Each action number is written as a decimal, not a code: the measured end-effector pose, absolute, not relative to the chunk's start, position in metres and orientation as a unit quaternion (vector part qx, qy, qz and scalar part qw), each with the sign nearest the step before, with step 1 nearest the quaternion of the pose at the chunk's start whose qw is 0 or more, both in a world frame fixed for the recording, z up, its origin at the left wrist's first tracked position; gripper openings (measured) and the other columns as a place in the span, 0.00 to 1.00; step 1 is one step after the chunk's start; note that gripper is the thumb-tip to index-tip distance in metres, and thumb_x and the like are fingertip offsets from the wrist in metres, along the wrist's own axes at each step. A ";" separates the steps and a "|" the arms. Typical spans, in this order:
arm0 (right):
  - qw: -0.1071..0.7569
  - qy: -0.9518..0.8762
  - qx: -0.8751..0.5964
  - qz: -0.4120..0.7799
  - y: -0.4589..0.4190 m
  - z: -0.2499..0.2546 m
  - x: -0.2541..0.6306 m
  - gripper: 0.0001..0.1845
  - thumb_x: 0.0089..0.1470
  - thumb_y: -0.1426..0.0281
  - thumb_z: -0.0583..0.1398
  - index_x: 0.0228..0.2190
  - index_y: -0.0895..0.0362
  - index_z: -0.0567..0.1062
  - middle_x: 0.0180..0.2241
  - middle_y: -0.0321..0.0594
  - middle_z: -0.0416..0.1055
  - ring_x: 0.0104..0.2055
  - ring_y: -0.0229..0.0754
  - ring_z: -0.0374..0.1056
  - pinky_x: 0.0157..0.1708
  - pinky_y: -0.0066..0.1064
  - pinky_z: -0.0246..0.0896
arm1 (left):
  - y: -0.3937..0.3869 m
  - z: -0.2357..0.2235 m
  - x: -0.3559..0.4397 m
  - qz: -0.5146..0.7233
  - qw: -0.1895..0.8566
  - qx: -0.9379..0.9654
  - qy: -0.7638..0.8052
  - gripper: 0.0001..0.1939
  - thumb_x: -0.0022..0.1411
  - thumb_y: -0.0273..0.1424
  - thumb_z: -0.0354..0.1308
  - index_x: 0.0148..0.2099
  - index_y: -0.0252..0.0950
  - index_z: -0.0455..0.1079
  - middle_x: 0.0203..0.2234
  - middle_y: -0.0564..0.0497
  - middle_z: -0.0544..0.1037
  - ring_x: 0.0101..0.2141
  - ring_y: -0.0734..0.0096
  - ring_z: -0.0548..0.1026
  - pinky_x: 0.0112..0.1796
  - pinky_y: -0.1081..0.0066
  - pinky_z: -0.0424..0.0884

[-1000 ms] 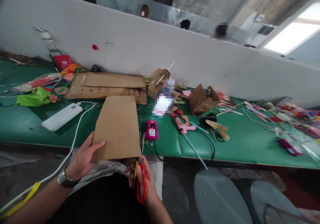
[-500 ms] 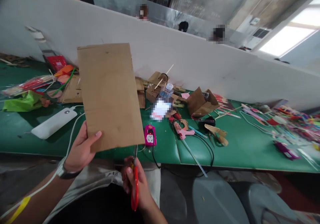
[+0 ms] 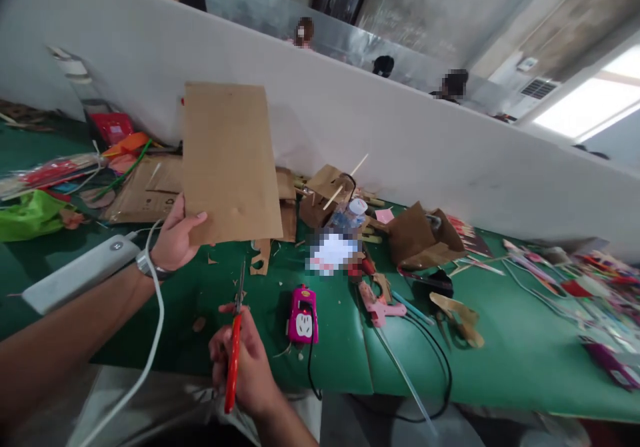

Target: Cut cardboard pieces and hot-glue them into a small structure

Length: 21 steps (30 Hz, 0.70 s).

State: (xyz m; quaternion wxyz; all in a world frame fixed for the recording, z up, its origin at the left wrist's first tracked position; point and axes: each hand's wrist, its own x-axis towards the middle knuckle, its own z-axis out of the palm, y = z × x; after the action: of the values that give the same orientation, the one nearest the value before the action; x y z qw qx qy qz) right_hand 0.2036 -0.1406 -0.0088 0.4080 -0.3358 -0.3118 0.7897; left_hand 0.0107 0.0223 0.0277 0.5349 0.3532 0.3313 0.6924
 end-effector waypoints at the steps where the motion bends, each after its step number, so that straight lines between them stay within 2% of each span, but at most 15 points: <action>1: 0.409 -0.321 -0.341 0.783 -0.135 -0.009 0.203 0.34 0.56 0.42 0.66 0.53 0.50 0.67 0.28 0.29 0.70 0.14 0.27 0.57 0.12 0.18 0.51 | 0.024 0.021 0.011 0.690 0.535 0.356 0.334 0.30 0.57 0.30 0.70 0.61 0.44 0.69 0.57 0.48 0.78 0.56 0.50 0.77 0.50 0.59 0.79; 5: 0.396 -0.345 -0.364 0.769 -0.121 -0.006 0.199 0.36 0.56 0.42 0.66 0.55 0.50 0.66 0.29 0.30 0.70 0.16 0.26 0.56 0.15 0.18 0.49 | 0.022 -0.003 0.014 0.660 0.556 0.354 0.360 0.28 0.59 0.31 0.69 0.61 0.43 0.70 0.57 0.47 0.78 0.58 0.52 0.75 0.54 0.60 0.75; 9: 0.392 -0.314 -0.388 0.773 -0.115 -0.003 0.196 0.35 0.59 0.48 0.68 0.58 0.48 0.62 0.30 0.30 0.70 0.17 0.28 0.55 0.15 0.19 0.48 | 0.016 -0.010 0.015 0.636 0.581 0.324 0.392 0.29 0.57 0.31 0.70 0.61 0.43 0.70 0.54 0.47 0.80 0.54 0.50 0.78 0.48 0.60 0.78; 13: 0.423 -0.331 -0.389 0.748 -0.105 -0.001 0.194 0.30 0.61 0.50 0.67 0.55 0.49 0.62 0.31 0.31 0.72 0.18 0.29 0.58 0.15 0.19 0.50 | 0.012 -0.008 0.019 0.602 0.627 0.299 0.393 0.28 0.55 0.34 0.73 0.58 0.41 0.72 0.49 0.45 0.82 0.45 0.50 0.81 0.39 0.60 0.80; 17: 0.434 -0.337 -0.379 0.744 -0.095 0.003 0.192 0.28 0.60 0.51 0.67 0.53 0.50 0.64 0.32 0.34 0.75 0.18 0.29 0.61 0.16 0.19 0.53 | 0.011 -0.007 0.023 0.594 0.662 0.272 0.368 0.27 0.53 0.35 0.74 0.55 0.38 0.74 0.47 0.45 0.84 0.47 0.51 0.81 0.44 0.59 0.79; 19: 0.430 -0.323 -0.381 0.752 -0.093 0.004 0.191 0.29 0.60 0.50 0.67 0.52 0.50 0.64 0.32 0.34 0.76 0.17 0.30 0.63 0.15 0.19 0.55 | 0.011 -0.006 0.023 0.580 0.677 0.258 0.373 0.25 0.53 0.38 0.75 0.52 0.38 0.75 0.44 0.46 0.84 0.42 0.55 0.82 0.38 0.63 0.79; 21: 0.429 -0.303 -0.379 0.762 -0.094 0.003 0.191 0.28 0.59 0.50 0.67 0.51 0.51 0.64 0.31 0.34 0.76 0.15 0.31 0.64 0.13 0.20 0.55 | 0.010 -0.004 0.023 0.562 0.692 0.238 0.385 0.24 0.55 0.46 0.73 0.47 0.37 0.76 0.38 0.48 0.83 0.32 0.62 0.81 0.29 0.67 0.77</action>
State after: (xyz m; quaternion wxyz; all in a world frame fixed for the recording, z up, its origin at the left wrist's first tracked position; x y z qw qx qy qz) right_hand 0.1910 -0.0941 0.0032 0.4291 -0.3792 -0.3034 0.7616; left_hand 0.0232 0.0100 -0.0041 0.6925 0.2379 0.3849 0.5619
